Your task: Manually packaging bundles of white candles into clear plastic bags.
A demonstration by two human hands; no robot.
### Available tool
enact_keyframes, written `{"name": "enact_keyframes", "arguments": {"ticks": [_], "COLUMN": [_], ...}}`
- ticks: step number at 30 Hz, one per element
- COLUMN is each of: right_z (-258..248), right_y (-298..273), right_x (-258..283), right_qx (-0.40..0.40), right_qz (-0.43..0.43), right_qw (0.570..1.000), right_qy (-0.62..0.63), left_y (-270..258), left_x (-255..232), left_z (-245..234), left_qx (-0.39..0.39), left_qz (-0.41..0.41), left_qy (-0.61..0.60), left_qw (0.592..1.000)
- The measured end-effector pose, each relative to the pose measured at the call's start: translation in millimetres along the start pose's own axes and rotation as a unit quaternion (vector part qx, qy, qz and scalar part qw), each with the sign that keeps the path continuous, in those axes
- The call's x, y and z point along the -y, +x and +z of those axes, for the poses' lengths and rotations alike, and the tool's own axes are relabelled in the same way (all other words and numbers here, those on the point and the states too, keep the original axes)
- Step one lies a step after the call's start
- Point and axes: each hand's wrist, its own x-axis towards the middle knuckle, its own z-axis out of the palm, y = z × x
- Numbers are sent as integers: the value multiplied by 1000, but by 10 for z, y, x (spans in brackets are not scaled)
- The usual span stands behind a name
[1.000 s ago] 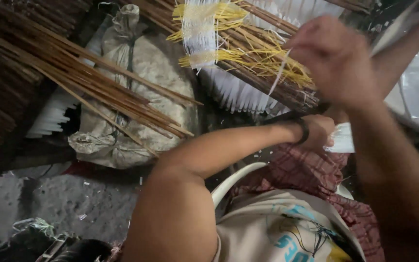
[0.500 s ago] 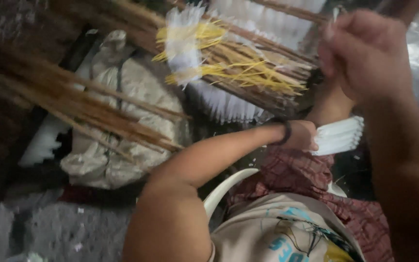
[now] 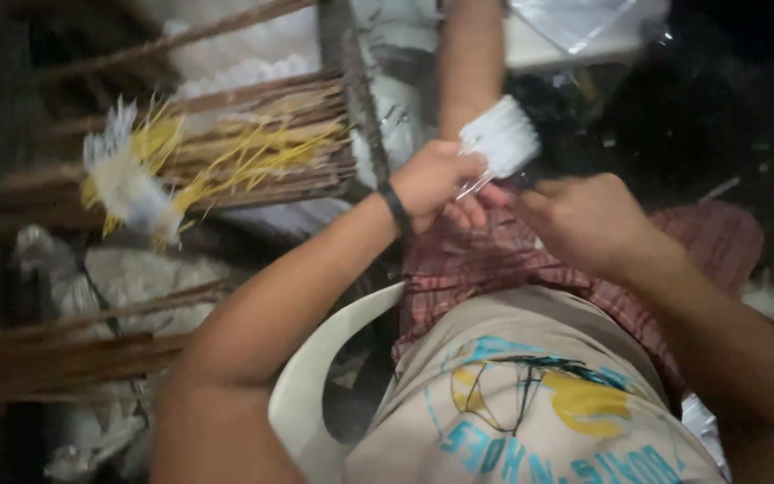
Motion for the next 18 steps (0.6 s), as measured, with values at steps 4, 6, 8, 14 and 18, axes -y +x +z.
{"name": "enact_keyframes", "arguments": {"ticks": [4, 6, 8, 14, 18], "right_z": [90, 93, 31, 142, 197], "right_y": [20, 44, 34, 150, 795], "right_x": [-5, -6, -19, -220, -160], "right_qx": [-83, -86, -95, -189, -180], "right_qz": [9, -10, -21, -45, -70], "right_qw": [996, 990, 982, 961, 977], "right_qy": [18, 116, 163, 199, 96], "left_y": [42, 88, 41, -380, -550], "left_x": [189, 312, 369, 127, 153], "left_z": [80, 34, -91, -168, 47], "left_qx": [-47, -53, -56, 6, -66], "left_qz": [-43, -28, -13, 93, 257], "left_qy": [14, 44, 72, 367, 801], "left_qw": [998, 997, 996, 926, 537]}}
